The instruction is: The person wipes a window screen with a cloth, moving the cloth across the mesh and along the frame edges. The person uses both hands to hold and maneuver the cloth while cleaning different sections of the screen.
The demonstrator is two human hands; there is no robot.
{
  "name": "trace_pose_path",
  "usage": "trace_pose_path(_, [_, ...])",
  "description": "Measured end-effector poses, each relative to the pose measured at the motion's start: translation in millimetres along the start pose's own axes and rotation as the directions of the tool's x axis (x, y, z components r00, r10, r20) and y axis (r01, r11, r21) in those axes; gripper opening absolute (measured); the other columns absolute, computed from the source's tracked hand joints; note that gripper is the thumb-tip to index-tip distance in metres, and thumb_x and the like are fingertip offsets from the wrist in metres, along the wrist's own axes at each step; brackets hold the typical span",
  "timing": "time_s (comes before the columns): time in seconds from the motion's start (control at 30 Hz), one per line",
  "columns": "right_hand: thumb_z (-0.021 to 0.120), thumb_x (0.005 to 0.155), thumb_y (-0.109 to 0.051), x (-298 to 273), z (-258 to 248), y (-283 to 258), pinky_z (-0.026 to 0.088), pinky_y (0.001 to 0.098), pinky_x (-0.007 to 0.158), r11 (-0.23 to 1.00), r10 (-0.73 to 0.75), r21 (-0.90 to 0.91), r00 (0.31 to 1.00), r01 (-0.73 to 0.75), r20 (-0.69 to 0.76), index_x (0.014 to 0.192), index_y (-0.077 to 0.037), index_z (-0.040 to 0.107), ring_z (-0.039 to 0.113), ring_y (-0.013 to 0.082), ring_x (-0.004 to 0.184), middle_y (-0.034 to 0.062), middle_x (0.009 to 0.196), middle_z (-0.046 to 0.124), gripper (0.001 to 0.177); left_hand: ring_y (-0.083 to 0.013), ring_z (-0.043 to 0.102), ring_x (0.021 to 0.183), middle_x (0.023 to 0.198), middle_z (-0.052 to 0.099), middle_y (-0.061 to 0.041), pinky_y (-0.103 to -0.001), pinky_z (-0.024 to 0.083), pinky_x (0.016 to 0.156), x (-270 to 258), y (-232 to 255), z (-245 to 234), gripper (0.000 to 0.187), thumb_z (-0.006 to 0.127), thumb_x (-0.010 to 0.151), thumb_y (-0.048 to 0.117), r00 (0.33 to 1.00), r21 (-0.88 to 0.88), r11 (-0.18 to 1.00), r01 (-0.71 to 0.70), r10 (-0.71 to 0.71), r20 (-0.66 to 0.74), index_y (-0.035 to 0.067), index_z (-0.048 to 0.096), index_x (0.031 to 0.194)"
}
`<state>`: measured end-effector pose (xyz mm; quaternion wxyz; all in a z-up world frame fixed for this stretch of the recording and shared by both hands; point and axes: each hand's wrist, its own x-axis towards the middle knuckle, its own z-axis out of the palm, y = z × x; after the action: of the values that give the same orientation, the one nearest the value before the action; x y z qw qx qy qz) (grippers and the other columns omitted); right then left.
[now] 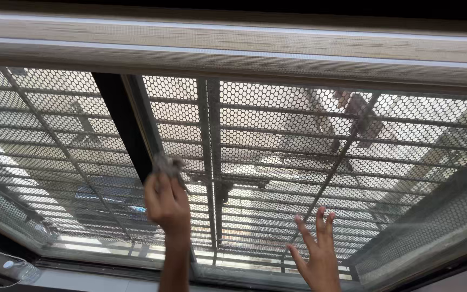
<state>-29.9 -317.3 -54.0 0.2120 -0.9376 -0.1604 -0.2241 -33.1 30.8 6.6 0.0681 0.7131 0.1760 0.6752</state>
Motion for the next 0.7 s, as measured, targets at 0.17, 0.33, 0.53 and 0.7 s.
trace_pose_path(0.17, [0.078, 0.07, -0.045, 0.3, 1.5, 0.1, 0.048, 0.0645, 0.093, 0.997, -0.07, 0.009, 0.996, 0.071, -0.045, 0.146, -0.046, 0.046, -0.003, 0.0399, 0.152, 0.0045, 0.171, 0.0, 0.083, -0.0281, 0.073, 0.092, 0.115, 0.064, -0.023, -0.028, 0.065, 0.071, -30.8, 11.2, -10.7, 0.024, 0.066, 0.1, 0.004, 0.997, -0.19, 0.979, 0.08, -0.075, 0.03, -0.009, 0.068, 0.12])
trace_pose_path(0.33, [0.078, 0.07, -0.045, -0.2, -2.2, 0.5, 0.05, 0.0616, 0.093, 0.999, -0.028, 0.019, 1.0, 0.028, 0.004, 0.148, -0.05, 0.048, -0.002, 0.0378, 0.152, 0.0014, 0.171, 0.0, 0.084, -0.0262, 0.072, 0.088, 0.114, 0.063, -0.021, -0.028, 0.064, 0.068, 17.1, 5.3, -2.7, 0.022, 0.067, 0.101, 0.003, 0.999, -0.186, 0.981, 0.046, -0.05, -0.017, -0.012, 0.069, 0.117])
trace_pose_path(0.53, [0.078, 0.07, -0.045, -2.0, -3.1, 5.7, 0.052, 0.0586, 0.093, 0.999, -0.011, 0.035, 0.999, 0.01, 0.037, 0.148, -0.052, 0.047, -0.002, 0.0363, 0.154, -0.0004, 0.171, 0.001, 0.085, -0.027, 0.071, 0.091, 0.118, 0.061, -0.021, -0.029, 0.064, 0.07, -14.8, 16.2, -9.1, 0.025, 0.063, 0.102, 0.006, 0.999, -0.195, 0.98, 0.044, -0.041, 0.022, -0.011, 0.067, 0.12])
trace_pose_path(0.7, [0.078, 0.067, -0.045, -1.1, 0.9, 8.1, 0.044, 0.0644, 0.097, 0.989, -0.147, 0.023, 0.986, 0.149, -0.078, 0.144, -0.047, 0.045, -0.002, 0.0385, 0.151, 0.0035, 0.171, 0.002, 0.083, -0.0239, 0.068, 0.095, 0.118, 0.058, -0.018, -0.028, 0.062, 0.069, 3.0, 27.8, -0.9, 0.026, 0.056, 0.107, 0.006, 0.994, -0.265, 0.962, 0.072, -0.09, -0.056, -0.008, 0.066, 0.126])
